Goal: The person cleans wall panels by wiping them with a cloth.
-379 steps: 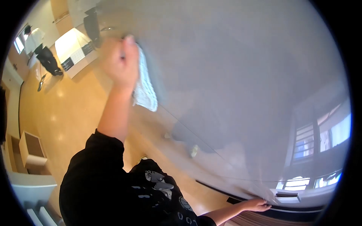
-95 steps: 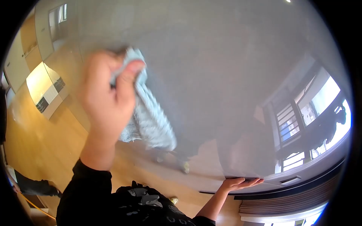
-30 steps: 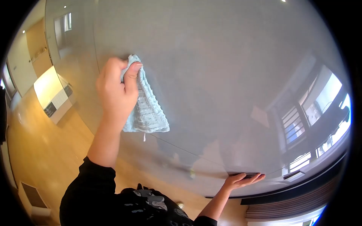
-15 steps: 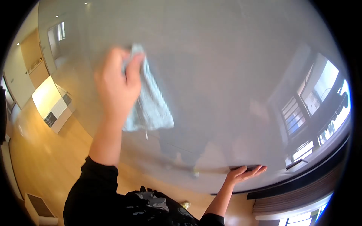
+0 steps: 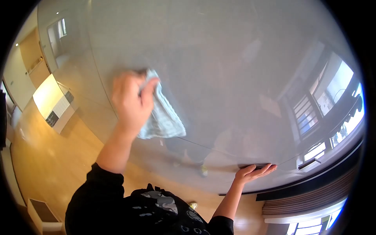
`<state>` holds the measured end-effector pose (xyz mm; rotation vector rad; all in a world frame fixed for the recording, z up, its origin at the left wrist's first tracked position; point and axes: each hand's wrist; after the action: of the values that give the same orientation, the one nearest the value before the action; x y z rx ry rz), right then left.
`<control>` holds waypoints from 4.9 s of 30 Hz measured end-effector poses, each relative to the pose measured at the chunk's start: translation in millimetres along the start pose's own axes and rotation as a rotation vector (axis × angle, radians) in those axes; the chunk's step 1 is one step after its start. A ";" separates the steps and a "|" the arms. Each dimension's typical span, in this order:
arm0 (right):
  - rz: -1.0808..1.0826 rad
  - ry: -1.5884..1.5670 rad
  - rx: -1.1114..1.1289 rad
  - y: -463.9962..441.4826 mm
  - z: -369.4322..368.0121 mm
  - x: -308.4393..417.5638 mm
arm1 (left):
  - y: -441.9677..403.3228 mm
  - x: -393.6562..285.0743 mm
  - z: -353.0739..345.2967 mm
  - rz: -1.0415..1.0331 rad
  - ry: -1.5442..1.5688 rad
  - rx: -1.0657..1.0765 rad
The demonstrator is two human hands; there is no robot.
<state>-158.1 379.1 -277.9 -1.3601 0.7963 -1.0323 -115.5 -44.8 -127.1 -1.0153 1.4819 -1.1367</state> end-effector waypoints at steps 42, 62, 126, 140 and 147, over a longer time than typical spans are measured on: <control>-0.148 -0.071 0.283 9.7 13.2 13.6 | -85.4 -25.9 -61.0 -0.152 -0.056 -0.065; -0.991 0.138 1.182 314.0 228.7 25.1 | 46.1 33.7 -14.6 0.060 -0.041 0.071; -0.563 -0.631 0.606 -7.7 22.9 177.5 | 164.6 -29.6 77.6 0.327 0.658 0.896; -0.345 -0.402 0.323 -123.1 -11.5 185.8 | 120.2 13.9 19.1 0.367 0.418 0.474; -0.144 -0.211 0.321 -155.2 -8.7 203.2 | 124.1 27.1 34.8 0.442 0.580 0.603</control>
<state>-109.1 200.3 -101.6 -1.2354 0.3613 -1.0564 -92.8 -49.9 -256.7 0.0731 1.5381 -1.4754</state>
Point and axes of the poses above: each hand's wrist, its own y-axis away from the middle knuckle, its own z-axis out of the back of the hand, x = y × z, and after that the axes turned 8 degrees about -y, right-handed
